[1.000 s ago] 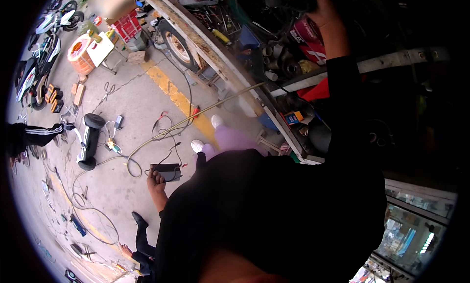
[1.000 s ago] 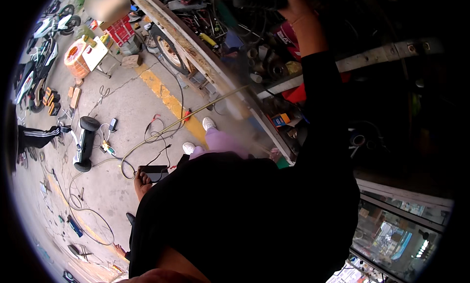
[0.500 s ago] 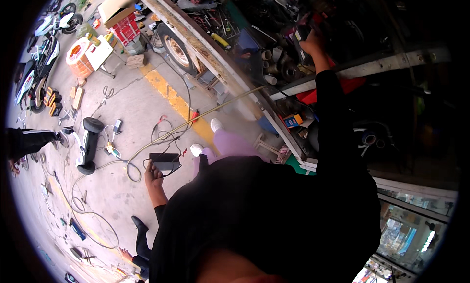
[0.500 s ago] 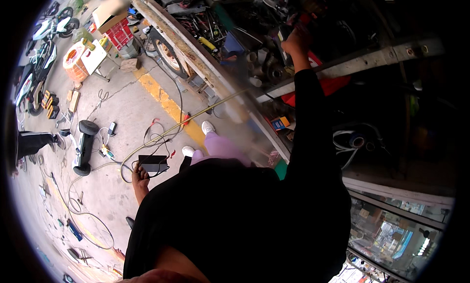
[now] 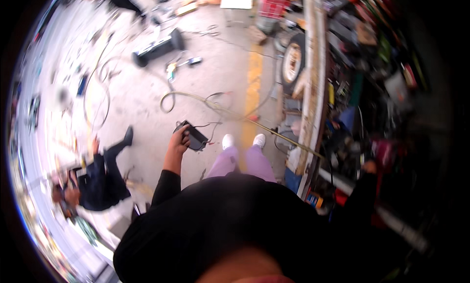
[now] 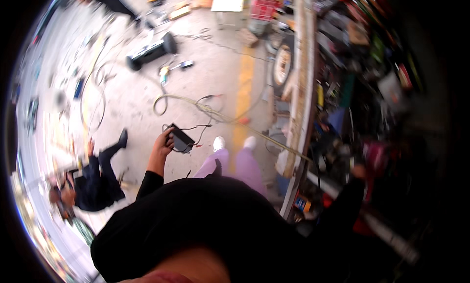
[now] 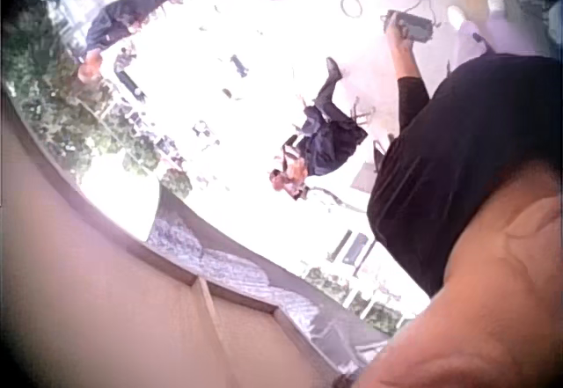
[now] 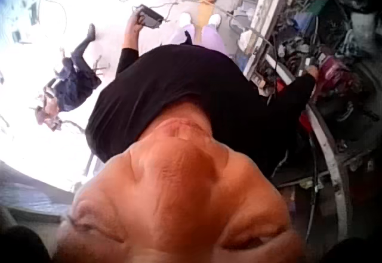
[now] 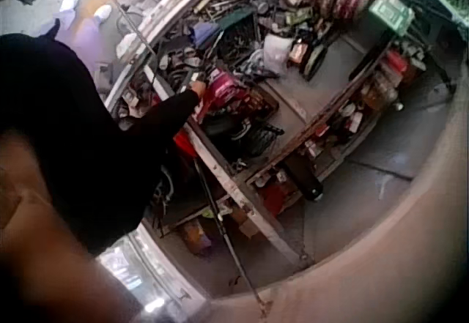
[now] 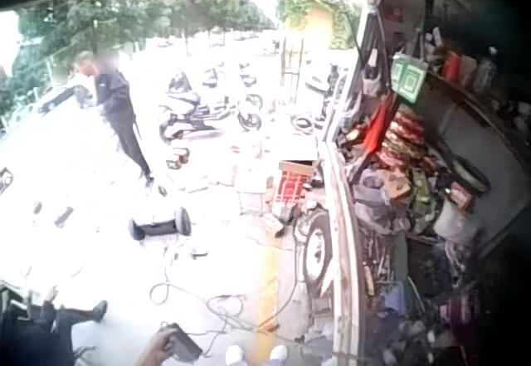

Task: The person removes a bicycle inner tube from a tire, inflates it with a pump, and submerges it in a bucket of water to locate a leak. They then apply a patch to the tube and use a soldering iron to heat the patched area.

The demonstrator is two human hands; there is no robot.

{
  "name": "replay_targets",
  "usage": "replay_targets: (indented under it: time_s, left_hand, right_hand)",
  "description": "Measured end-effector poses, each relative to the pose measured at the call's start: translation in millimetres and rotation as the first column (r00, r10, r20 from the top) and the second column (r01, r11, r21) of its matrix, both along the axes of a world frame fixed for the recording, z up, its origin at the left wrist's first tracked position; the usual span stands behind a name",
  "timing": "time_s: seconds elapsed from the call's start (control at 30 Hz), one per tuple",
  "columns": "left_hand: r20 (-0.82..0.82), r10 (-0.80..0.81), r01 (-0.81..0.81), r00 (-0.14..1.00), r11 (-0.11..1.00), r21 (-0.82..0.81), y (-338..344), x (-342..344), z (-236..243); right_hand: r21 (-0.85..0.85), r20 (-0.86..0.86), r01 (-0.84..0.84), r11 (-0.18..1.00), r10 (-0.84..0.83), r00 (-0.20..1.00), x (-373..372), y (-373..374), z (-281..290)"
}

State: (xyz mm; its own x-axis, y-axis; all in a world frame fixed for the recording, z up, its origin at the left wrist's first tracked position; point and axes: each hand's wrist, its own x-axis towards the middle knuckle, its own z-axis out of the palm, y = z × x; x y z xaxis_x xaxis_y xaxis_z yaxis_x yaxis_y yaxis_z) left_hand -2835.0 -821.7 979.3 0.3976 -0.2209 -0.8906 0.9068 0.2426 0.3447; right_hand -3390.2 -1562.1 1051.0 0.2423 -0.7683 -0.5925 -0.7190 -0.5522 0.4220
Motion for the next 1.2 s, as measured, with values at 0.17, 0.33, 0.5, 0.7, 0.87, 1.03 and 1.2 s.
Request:
replay_targets:
  time_s: [0.17,0.33,0.5,0.7,0.87,1.03,1.2]
  left_hand:
    - [0.113,0.115,-0.123,0.987,0.990,0.067,17.1,-16.3,30.5]
    - [0.237,0.202,-0.200,0.950,0.979,-0.033,29.0,-31.9,74.3]
    - [0.386,0.151,-0.153,0.910,0.988,-0.026,22.4,-47.1,130.3]
    - [0.593,0.041,-0.034,0.804,0.999,-0.023,15.0,-67.5,206.0]
    - [0.680,0.054,-0.091,0.731,0.996,0.018,16.2,-74.9,269.6]
    - [0.760,0.208,-0.032,0.616,0.970,-0.240,34.3,-70.4,310.7]
    - [0.792,0.364,0.015,0.490,0.905,-0.426,64.3,-72.8,337.9]
  right_hand:
    - [0.074,-0.148,-0.048,0.996,0.058,0.987,6.3,0.1,22.7]
    - [0.236,-0.333,0.439,0.867,-0.352,0.875,56.1,-7.8,54.6]
    - [0.192,-0.367,0.565,0.802,-0.475,0.800,98.4,-31.3,76.5]
    - [-0.387,0.365,-0.079,0.919,0.232,0.902,201.6,-12.6,82.6]
    - [0.326,0.857,-0.218,0.920,-0.190,0.479,318.2,98.8,23.3]
    - [0.835,0.523,-0.243,0.494,-0.573,0.631,378.1,313.3,-88.0]
    - [0.829,-0.556,0.213,-0.517,-0.802,0.217,424.9,530.9,-100.8]
